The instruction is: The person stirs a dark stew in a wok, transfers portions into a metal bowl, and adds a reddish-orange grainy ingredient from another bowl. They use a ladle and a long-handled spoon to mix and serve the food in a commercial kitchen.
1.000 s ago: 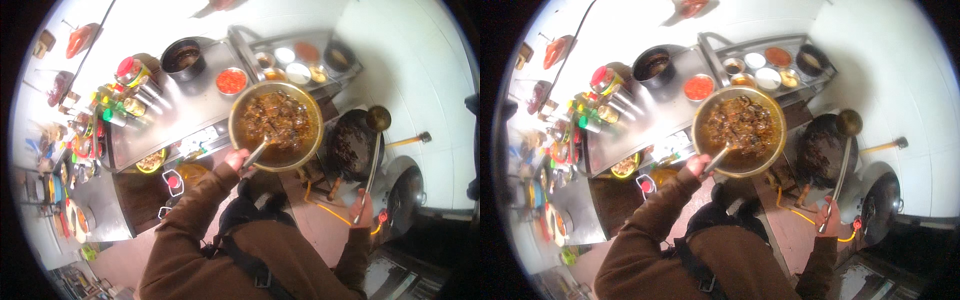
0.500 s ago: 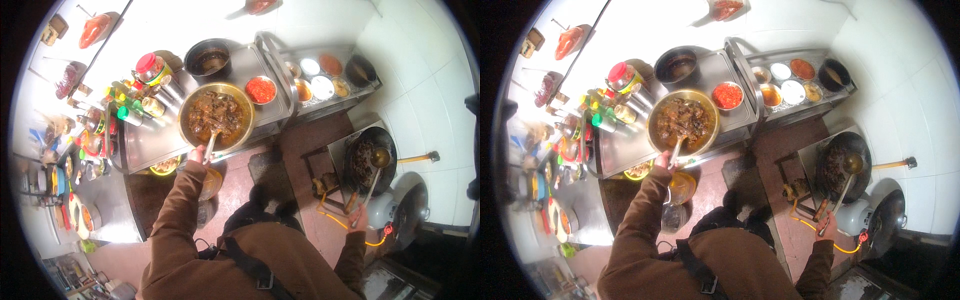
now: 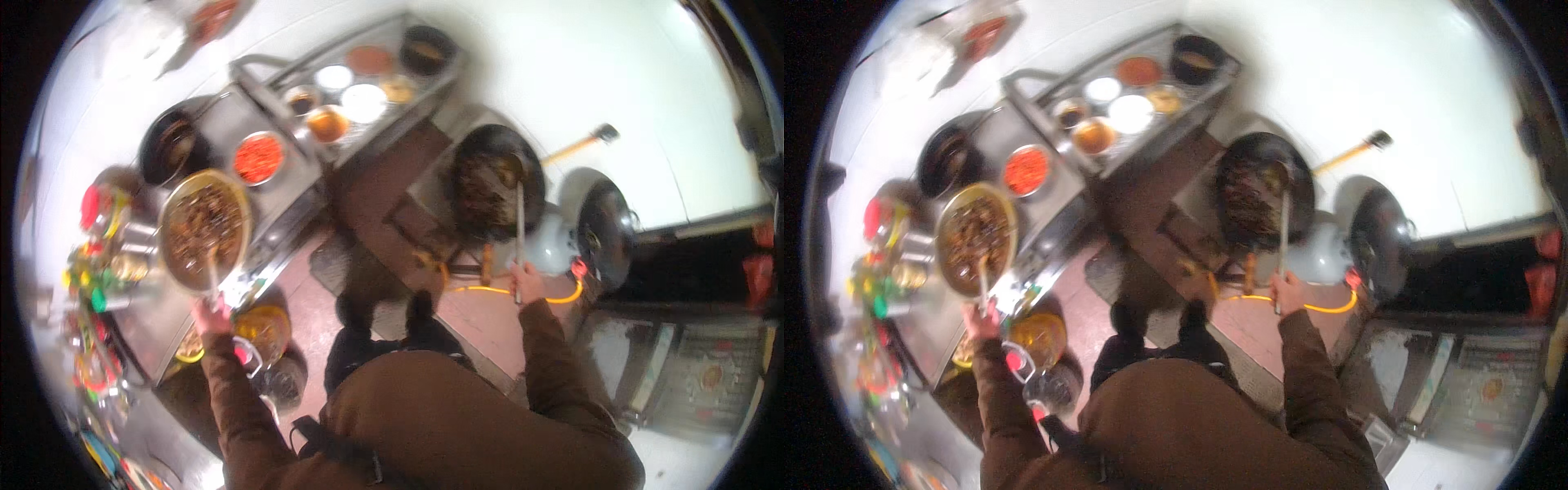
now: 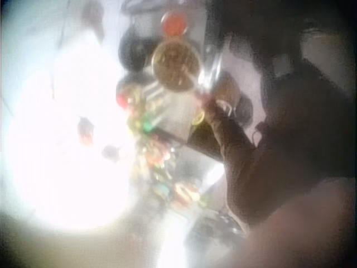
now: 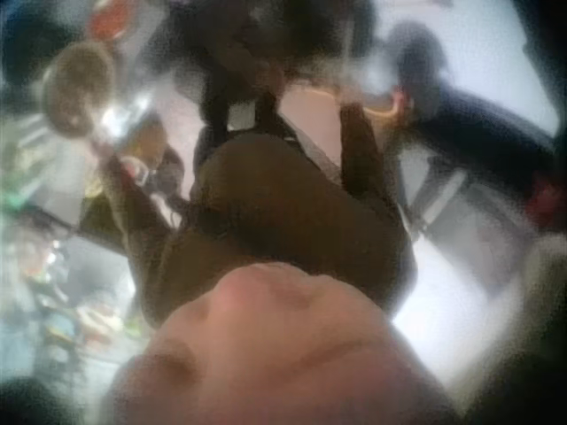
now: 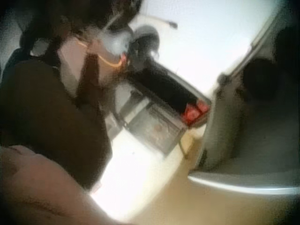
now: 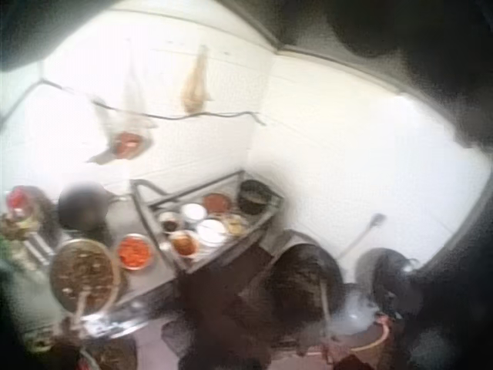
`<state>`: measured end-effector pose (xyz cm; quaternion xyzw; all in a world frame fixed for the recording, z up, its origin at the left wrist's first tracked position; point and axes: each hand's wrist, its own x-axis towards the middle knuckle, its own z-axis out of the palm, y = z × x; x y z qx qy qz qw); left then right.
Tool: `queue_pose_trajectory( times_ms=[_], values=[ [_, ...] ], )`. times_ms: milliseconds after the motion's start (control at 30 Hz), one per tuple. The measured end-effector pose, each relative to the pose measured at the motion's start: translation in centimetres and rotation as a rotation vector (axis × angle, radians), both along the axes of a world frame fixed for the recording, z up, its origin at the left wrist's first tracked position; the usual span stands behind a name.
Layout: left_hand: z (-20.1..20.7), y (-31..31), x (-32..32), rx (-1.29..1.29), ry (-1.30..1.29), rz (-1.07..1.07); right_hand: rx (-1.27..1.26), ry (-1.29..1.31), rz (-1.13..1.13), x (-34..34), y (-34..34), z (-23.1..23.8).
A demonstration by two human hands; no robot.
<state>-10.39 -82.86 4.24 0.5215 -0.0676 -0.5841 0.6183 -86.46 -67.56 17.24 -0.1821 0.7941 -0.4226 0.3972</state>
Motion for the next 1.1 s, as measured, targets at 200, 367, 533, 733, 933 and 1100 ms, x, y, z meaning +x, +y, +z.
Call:
queue_pose_trajectory(
  times_ms=[200, 367, 533, 733, 933, 1100],
  values=[
    [-1.7, 8.5, -8.9, 0.404, 0.176, -0.190, 0.014, 0.351, 0.148, -7.1, -4.0, -0.9],
    [-3.6, 9.1, -30.7, 0.509, 0.034, -0.878, -0.014, 0.439, 0.344, -9.4, -6.2, -3.5],
    [-1.2, 7.3, -55.7, 0.478, 0.122, -1.205, 0.039, 0.556, 0.591, -11.3, 3.3, -6.6],
    [1.7, 5.8, -68.7, 0.308, 0.227, -1.239, 0.226, 0.996, 0.852, -23.2, 10.5, -0.2],
    [4.0, 6.6, -69.9, 0.352, 0.079, -1.199, 0.196, 0.462, 0.683, -21.0, 15.1, 11.6],
    [3.8, 7.0, -70.3, 0.328, 0.092, -1.200, 0.178, 0.334, 0.679, -15.6, 14.9, 9.0]
  ],
)
